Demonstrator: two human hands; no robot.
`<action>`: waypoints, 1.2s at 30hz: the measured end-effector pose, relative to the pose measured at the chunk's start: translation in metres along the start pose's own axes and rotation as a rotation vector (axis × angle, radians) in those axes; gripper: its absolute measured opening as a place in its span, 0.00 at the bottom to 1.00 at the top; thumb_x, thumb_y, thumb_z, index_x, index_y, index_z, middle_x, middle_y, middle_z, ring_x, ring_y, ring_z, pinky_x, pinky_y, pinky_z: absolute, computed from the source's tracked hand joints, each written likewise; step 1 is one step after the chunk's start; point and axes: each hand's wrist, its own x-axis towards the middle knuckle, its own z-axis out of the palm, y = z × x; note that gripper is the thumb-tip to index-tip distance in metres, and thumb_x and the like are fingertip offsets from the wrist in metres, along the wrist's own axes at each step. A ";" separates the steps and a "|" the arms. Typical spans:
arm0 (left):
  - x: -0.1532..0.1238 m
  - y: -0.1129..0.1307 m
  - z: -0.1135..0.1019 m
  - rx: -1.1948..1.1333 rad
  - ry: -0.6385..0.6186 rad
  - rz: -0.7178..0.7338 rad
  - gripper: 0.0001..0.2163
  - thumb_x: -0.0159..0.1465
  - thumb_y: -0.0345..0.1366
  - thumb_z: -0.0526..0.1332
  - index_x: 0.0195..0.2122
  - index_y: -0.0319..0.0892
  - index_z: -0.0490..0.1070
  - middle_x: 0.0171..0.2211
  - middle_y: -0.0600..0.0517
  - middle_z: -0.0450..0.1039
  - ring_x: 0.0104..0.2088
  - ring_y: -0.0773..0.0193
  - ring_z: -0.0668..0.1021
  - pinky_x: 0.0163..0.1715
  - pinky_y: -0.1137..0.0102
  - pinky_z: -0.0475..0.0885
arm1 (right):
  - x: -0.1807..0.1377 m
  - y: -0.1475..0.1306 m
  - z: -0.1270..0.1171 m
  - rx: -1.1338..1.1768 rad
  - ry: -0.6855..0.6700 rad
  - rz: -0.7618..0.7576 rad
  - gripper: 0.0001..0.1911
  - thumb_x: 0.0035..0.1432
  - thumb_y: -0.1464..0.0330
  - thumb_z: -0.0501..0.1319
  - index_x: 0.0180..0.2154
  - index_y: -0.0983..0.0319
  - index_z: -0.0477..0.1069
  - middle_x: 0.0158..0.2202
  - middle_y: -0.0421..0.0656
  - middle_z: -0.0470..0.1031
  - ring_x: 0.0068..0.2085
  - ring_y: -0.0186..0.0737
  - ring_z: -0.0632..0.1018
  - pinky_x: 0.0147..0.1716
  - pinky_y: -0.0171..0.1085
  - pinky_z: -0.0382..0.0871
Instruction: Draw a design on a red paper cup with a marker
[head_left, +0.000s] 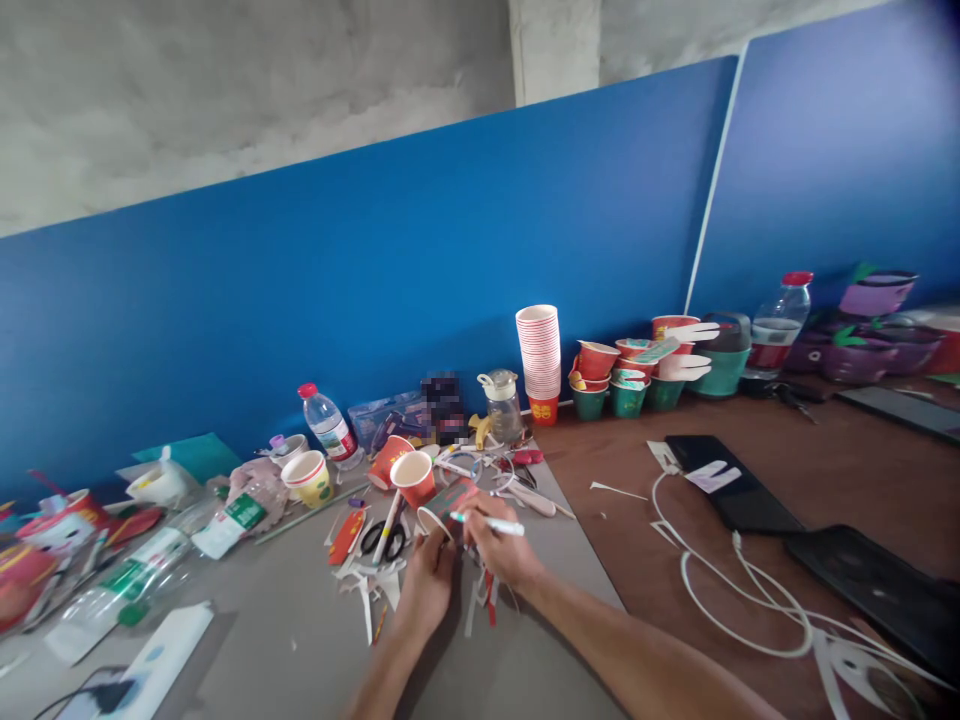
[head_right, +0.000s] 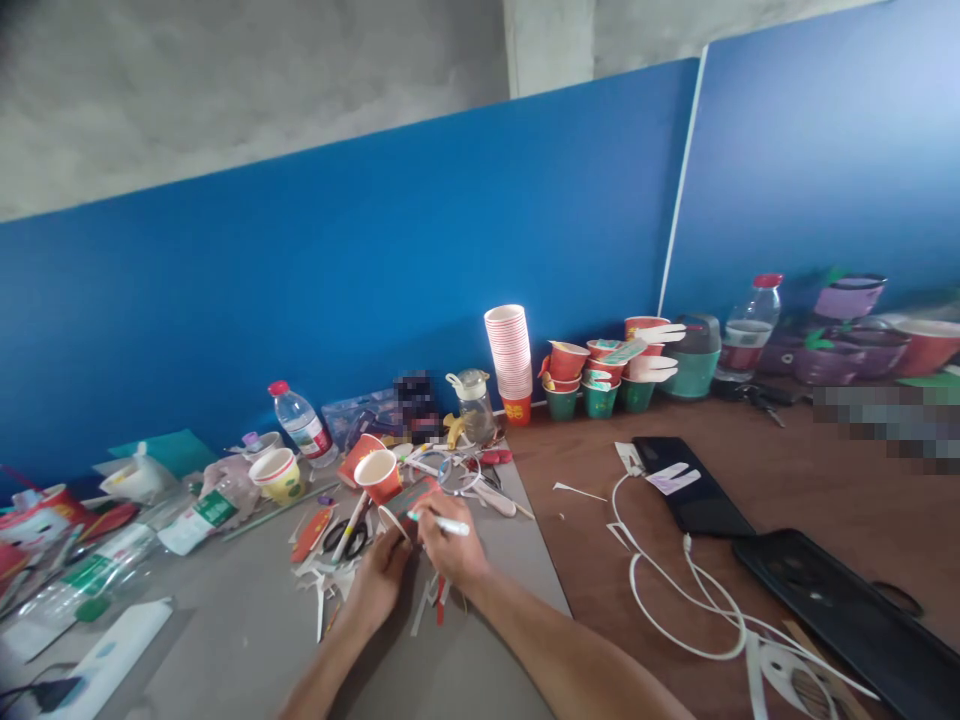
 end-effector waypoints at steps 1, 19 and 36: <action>0.000 0.001 -0.001 0.003 -0.002 0.000 0.12 0.61 0.34 0.48 0.36 0.42 0.71 0.33 0.48 0.74 0.42 0.56 0.73 0.43 0.64 0.65 | 0.002 0.001 -0.002 -0.009 0.053 0.034 0.11 0.54 0.70 0.49 0.25 0.61 0.67 0.17 0.36 0.65 0.22 0.33 0.67 0.26 0.32 0.60; 0.001 0.000 -0.002 0.012 0.013 -0.040 0.12 0.61 0.36 0.50 0.35 0.41 0.71 0.33 0.48 0.74 0.37 0.58 0.74 0.39 0.67 0.67 | -0.003 0.003 0.003 0.169 -0.090 0.074 0.12 0.56 0.68 0.49 0.25 0.61 0.67 0.17 0.36 0.66 0.21 0.31 0.67 0.24 0.30 0.61; 0.001 0.002 -0.003 0.006 0.028 -0.020 0.11 0.61 0.35 0.49 0.36 0.41 0.70 0.35 0.48 0.74 0.40 0.58 0.74 0.41 0.67 0.66 | 0.001 0.003 0.001 0.147 0.028 0.166 0.12 0.55 0.66 0.50 0.22 0.61 0.65 0.15 0.36 0.66 0.19 0.32 0.66 0.21 0.31 0.59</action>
